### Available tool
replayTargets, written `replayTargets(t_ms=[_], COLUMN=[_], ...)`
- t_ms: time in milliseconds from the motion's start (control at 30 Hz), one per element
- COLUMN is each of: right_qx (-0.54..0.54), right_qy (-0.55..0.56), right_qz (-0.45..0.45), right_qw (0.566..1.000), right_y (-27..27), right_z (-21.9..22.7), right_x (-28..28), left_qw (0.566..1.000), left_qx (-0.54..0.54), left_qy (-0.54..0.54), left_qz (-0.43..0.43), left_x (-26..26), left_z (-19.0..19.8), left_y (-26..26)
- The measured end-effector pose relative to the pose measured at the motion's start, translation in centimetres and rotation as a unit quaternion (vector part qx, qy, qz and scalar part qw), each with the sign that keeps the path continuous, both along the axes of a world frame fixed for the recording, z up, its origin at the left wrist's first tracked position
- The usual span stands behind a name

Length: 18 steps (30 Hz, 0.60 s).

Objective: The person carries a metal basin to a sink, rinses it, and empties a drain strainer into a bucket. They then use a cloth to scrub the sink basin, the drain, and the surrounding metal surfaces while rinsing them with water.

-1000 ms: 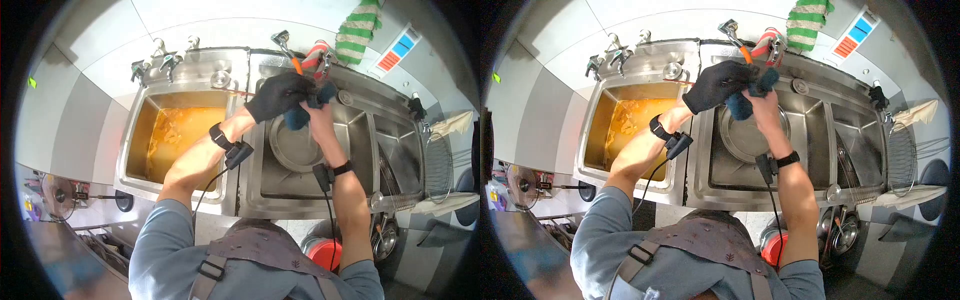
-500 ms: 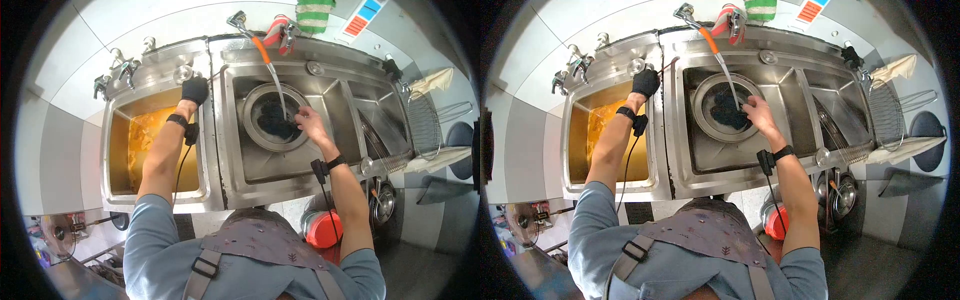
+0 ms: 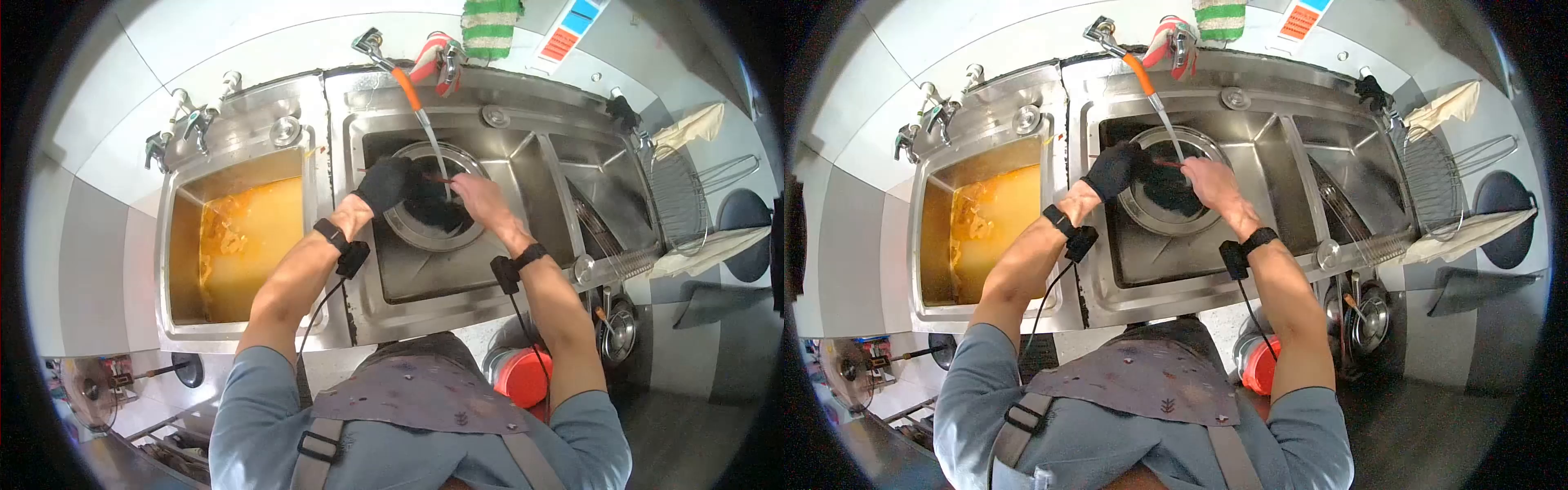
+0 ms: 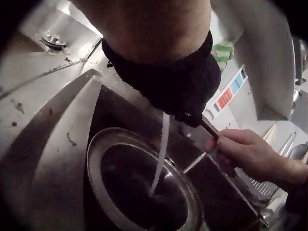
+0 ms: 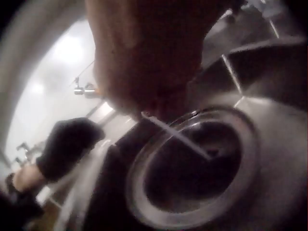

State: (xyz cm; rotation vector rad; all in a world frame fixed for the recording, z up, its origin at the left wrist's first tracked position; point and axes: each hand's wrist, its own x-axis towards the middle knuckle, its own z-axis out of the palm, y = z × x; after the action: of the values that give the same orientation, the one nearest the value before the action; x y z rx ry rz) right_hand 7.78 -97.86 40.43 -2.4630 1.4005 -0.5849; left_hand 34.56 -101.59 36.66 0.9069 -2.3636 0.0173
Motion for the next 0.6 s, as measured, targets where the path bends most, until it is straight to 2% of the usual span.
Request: replayTargets(t_ms=[33, 67, 100, 133, 167, 200, 300, 433, 467, 500, 600], right_qx=[0.000, 0.004, 0.004, 0.004, 0.026, 0.049, 0.079, 0.114, 0.099, 0.084, 0.082], right_qy=[0.000, 0.013, 0.027, 0.026, 0.034, 0.042, 0.050, 0.039, 0.027, 0.014, -0.025], right_qz=[0.003, 0.009, 0.017, 0.023, 0.014, 0.007, -0.013, -0.001, 0.018, 0.035, 0.060], right_qw=[1.000, 1.000, 0.999, 0.999, 0.999, 0.998, 0.996, 0.993, 0.995, 0.996, 0.994], right_y=[-0.3, -0.6, -1.4, -2.3, -3.5, -4.5, -6.7, -8.6, -9.0, -9.2, -9.3], right_z=[-0.3, -0.8, -1.0, -1.6, -2.5, -3.5, -5.0, -6.2, -6.4, -6.5, -5.6], right_x=[-0.8, -1.6, -2.5, -3.7, -5.0, -6.1, -8.6, -10.1, -10.4, -10.7, -11.2], left_qw=[1.000, 0.994, 0.994, 0.987, 0.975, 0.975, 0.957, 0.922, 0.917, 0.915, 0.912], left_qx=[0.015, 0.078, 0.076, 0.094, 0.113, 0.121, 0.176, 0.215, 0.215, 0.217, 0.199], left_qy=[-0.020, -0.027, -0.027, -0.082, -0.137, -0.089, -0.053, -0.145, -0.183, -0.185, -0.179], left_qz=[0.016, 0.073, 0.078, 0.106, 0.134, 0.164, 0.225, 0.289, 0.282, 0.287, 0.311], left_x=[-0.3, -0.7, -0.8, -0.4, -0.5, -0.8, -2.5, -5.2, -5.3, -5.4, -6.7], left_z=[0.0, 1.1, 0.2, -2.4, -2.8, -3.5, -3.9, -3.8, -5.1, -6.4, -6.6], left_y=[0.2, 1.0, 0.1, -1.5, -1.9, -1.9, -0.8, 0.7, 0.4, 0.4, 1.1])
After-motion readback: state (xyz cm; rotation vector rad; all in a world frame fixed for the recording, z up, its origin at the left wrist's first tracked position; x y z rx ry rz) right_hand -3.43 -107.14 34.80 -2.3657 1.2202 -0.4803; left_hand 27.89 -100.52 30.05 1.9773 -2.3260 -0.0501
